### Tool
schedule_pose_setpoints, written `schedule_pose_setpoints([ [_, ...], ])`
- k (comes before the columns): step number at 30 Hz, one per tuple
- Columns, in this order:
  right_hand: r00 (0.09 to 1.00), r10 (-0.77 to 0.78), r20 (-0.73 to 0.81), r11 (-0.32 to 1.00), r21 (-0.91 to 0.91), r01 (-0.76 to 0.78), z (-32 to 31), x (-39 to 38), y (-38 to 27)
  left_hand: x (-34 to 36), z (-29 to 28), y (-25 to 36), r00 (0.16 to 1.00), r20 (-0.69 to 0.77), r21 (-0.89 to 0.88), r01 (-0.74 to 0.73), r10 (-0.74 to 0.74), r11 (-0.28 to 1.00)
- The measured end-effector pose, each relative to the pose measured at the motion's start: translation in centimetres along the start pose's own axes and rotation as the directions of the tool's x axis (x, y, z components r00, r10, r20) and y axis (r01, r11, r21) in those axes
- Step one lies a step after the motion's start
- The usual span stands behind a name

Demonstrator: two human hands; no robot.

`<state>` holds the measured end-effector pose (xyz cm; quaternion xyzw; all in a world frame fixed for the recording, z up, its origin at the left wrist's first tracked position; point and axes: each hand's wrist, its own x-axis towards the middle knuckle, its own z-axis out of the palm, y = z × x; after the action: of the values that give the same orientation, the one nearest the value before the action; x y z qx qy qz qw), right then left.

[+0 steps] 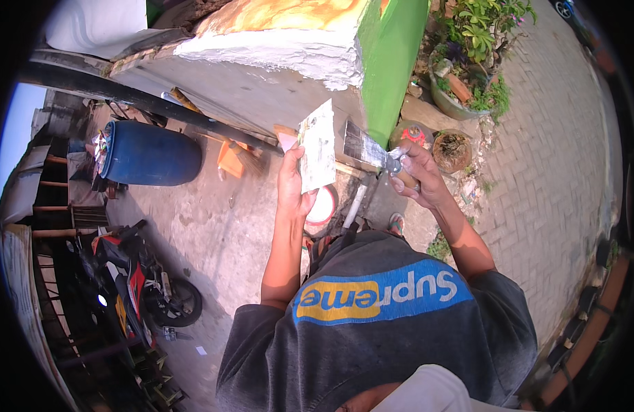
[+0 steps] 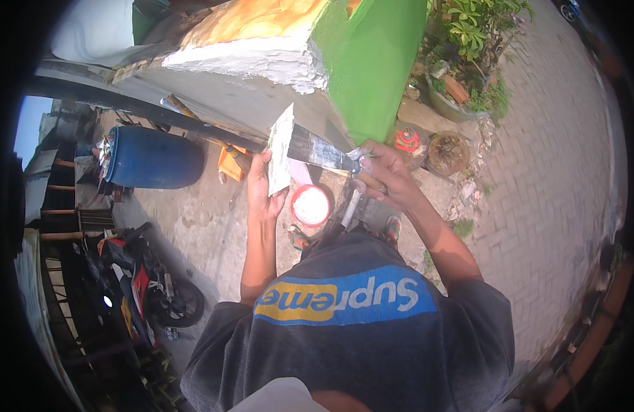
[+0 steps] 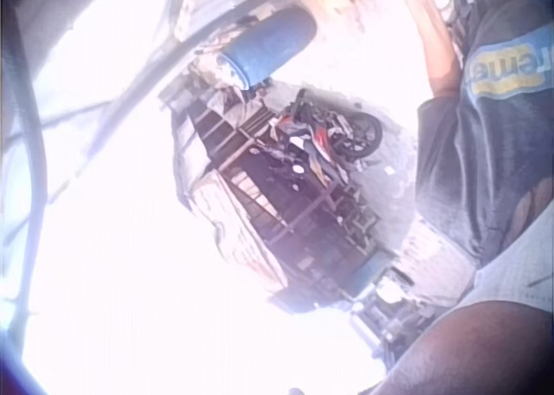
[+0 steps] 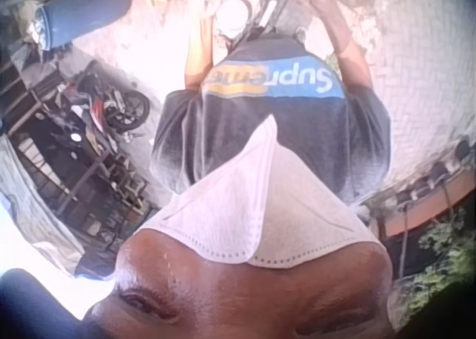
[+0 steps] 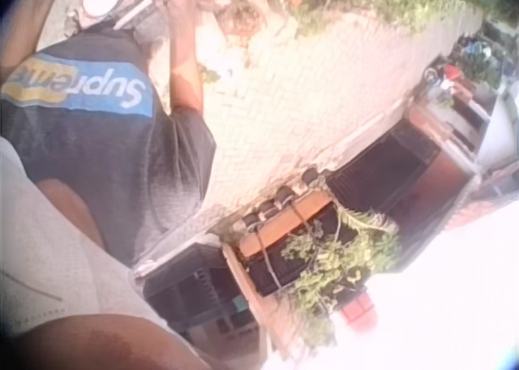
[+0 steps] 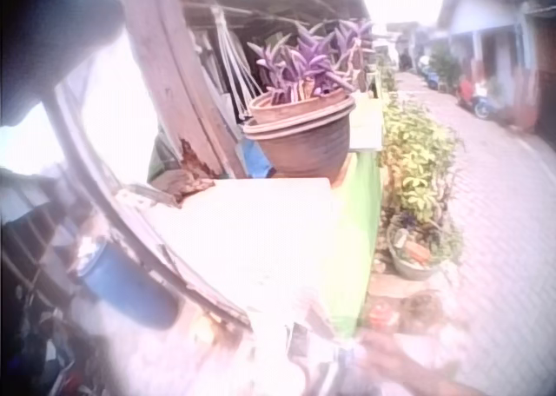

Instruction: The person uses a putty knife to scoop white plaster from a container and applies it to the edge of a large curved object. They repeatedly smooth and spread the plaster along the edge, working methodically to cover the surface.

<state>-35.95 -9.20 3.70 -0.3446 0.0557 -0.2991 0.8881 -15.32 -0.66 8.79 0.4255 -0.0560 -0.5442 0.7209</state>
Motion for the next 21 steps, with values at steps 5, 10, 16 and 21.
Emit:
schedule_pose_setpoints([
  [5, 0.971, 0.013, 0.238, 0.767, 0.62, -0.162, 1.0, 2.8, 2.1, 0.4, -0.1, -1.2, 0.991, -0.107, 0.067, -0.076, 0.083, 0.995],
  [10, 0.965, 0.039, 0.258, 0.765, 0.614, -0.195, 1.7, 3.9, 3.5, -0.2, 0.1, -1.1, 0.991, -0.106, 0.022, -0.073, 0.075, 0.997],
  [16, 0.991, 0.061, 0.117, 0.986, 0.149, -0.078, 1.4, 3.9, 4.2, -0.7, 0.5, -1.6, 0.996, -0.078, -0.04, 0.027, -0.03, 0.999],
  [21, 0.991, 0.124, 0.059, 0.991, 0.034, -0.126, -0.9, 2.0, 4.4, -1.0, 0.0, 0.4, 0.998, 0.024, -0.159, 0.064, -0.061, 0.985],
])
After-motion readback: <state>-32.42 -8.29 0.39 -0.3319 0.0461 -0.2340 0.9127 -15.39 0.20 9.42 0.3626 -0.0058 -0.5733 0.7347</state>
